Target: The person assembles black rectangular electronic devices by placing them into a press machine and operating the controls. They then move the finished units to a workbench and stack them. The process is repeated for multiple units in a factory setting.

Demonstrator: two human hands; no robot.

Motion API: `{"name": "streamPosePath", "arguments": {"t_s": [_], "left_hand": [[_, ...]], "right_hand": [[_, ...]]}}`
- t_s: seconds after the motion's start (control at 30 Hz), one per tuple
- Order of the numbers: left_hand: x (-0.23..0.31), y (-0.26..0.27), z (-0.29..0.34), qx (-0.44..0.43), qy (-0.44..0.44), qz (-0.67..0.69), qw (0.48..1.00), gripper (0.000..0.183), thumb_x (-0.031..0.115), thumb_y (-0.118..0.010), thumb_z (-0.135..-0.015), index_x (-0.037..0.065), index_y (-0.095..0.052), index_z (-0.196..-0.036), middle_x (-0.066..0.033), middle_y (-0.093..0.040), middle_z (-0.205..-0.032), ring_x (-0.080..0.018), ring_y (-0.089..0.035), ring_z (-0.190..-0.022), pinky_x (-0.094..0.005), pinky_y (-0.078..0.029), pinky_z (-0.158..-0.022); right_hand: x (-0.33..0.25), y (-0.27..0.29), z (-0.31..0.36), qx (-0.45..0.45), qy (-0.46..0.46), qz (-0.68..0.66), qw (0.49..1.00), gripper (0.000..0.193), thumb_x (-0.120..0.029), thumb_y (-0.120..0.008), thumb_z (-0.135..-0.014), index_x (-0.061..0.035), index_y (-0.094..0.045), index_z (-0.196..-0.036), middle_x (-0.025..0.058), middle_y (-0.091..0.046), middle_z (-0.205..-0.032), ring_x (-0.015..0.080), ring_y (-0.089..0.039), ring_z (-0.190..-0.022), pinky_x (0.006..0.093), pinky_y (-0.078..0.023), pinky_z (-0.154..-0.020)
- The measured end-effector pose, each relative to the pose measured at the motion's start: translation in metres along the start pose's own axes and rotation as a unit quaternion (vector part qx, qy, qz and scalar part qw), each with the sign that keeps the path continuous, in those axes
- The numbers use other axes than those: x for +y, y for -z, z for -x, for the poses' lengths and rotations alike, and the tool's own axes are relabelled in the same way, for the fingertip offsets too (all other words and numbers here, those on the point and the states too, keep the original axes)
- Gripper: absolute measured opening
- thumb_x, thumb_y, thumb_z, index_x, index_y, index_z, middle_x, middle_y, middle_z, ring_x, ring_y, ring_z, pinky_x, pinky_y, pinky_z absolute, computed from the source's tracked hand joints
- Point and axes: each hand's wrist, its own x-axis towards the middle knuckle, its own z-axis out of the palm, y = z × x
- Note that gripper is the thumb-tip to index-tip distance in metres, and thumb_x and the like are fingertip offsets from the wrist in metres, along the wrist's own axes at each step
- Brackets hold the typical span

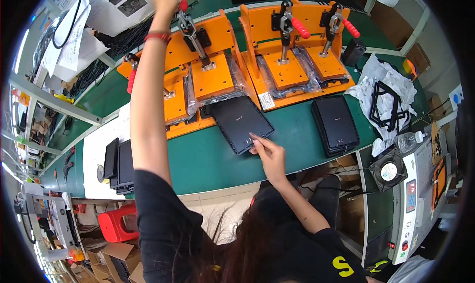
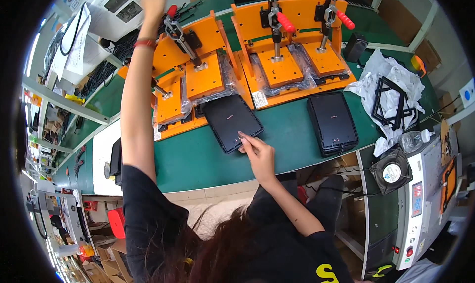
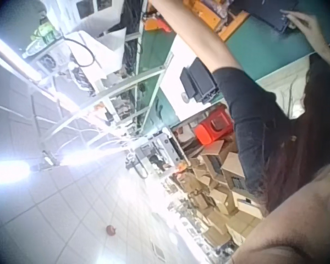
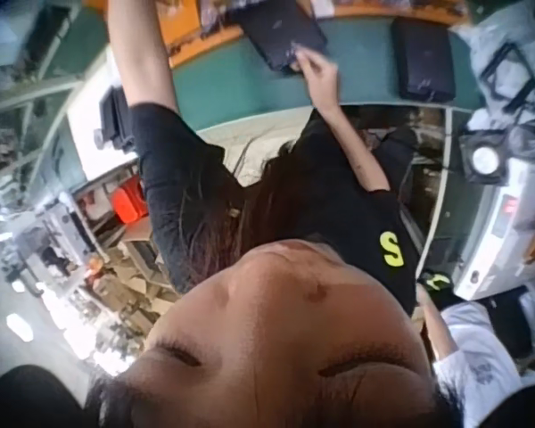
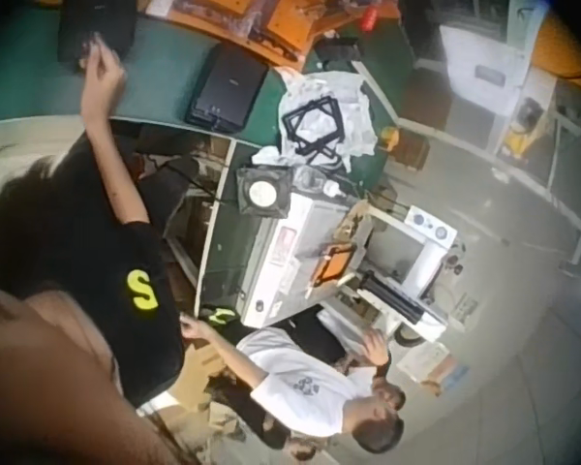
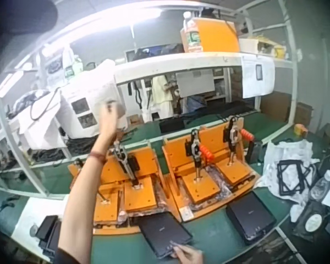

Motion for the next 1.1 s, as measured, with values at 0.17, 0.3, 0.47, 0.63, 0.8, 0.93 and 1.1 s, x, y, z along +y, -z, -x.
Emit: {"name": "streamPosePath", "arguments": {"t_s": [0.17,0.3,0.47,0.63,0.8,0.93,1.1], "left_hand": [[0.125,0.085,0.118,0.107,-0.017,0.034,0.994,0.015,0.012,-0.053,-0.091,-0.002,-0.051,-0.096,-0.0105,-0.058,-0.082,-0.0154,-0.052,-0.073,-0.0289,-0.044,-0.069],[0.13,0.112,0.283,-0.298,-0.231,-0.094,0.921,0.017,-0.002,-0.068,-0.071,0.002,-0.059,-0.084,-0.0095,-0.059,-0.076,-0.0239,-0.06,-0.074,-0.0332,-0.05,-0.068],[0.071,0.096,0.328,-0.348,-0.07,-0.18,0.917,0.029,0.006,-0.069,-0.077,0.002,-0.062,-0.105,-0.0121,-0.064,-0.102,-0.0273,-0.061,-0.096,-0.0381,-0.049,-0.084],[0.076,0.106,0.319,-0.296,-0.205,-0.176,0.916,0.026,0.006,-0.066,-0.076,-0.001,-0.063,-0.101,-0.0119,-0.065,-0.108,-0.0255,-0.061,-0.103,-0.0355,-0.051,-0.086],[0.148,0.183,0.363,-0.343,-0.138,-0.15,0.917,0.023,0.002,-0.068,-0.074,-0.001,-0.064,-0.096,-0.0123,-0.065,-0.111,-0.0263,-0.059,-0.111,-0.0373,-0.049,-0.092],[0.199,0.243,0.408,-0.31,-0.059,-0.193,0.929,0.019,-0.002,-0.065,-0.075,-0.001,-0.066,-0.093,-0.0114,-0.068,-0.105,-0.0271,-0.061,-0.106,-0.0392,-0.05,-0.09],[0.233,0.267,0.437,-0.296,0.019,-0.239,0.924,0.021,-0.005,-0.066,-0.074,0.0,-0.068,-0.094,-0.01,-0.068,-0.104,-0.0276,-0.062,-0.105,-0.0403,-0.051,-0.089]], "right_hand": [[-0.004,0.026,0.024,0.036,0.004,0.0,0.999,0.024,-0.002,-0.054,-0.092,0.0062,-0.062,-0.113,0.0088,-0.063,-0.094,0.0098,-0.059,-0.074,0.0218,-0.049,-0.07],[-0.016,0.055,0.05,0.039,-0.01,0.004,0.999,0.023,-0.001,-0.052,-0.092,0.0068,-0.062,-0.112,0.0104,-0.064,-0.097,0.0102,-0.058,-0.075,0.0224,-0.048,-0.07],[-0.022,0.07,0.061,0.055,-0.009,0.015,0.998,0.024,-0.001,-0.052,-0.093,0.0061,-0.062,-0.113,0.0108,-0.064,-0.099,0.0103,-0.058,-0.075,0.0221,-0.048,-0.071],[-0.024,0.068,0.053,0.061,-0.014,-0.042,0.997,0.025,-0.003,-0.053,-0.093,0.0064,-0.06,-0.115,0.0097,-0.064,-0.099,0.0096,-0.058,-0.075,0.0215,-0.048,-0.071],[-0.034,0.063,0.035,0.03,-0.03,-0.019,0.999,0.025,-0.008,-0.054,-0.094,0.0067,-0.061,-0.114,0.01,-0.066,-0.095,0.01,-0.059,-0.074,0.0225,-0.049,-0.073],[-0.007,0.03,-0.003,0.0,-0.011,-0.001,1.0,0.025,-0.008,-0.056,-0.093,0.0054,-0.062,-0.112,0.0108,-0.067,-0.099,0.0094,-0.061,-0.072,0.023,-0.051,-0.071],[0.043,-0.046,-0.068,0.014,0.077,0.012,0.997,0.029,-0.008,-0.059,-0.09,0.0013,-0.06,-0.117,0.016,-0.069,-0.089,0.018,-0.069,-0.08,0.025,-0.052,-0.07]]}}
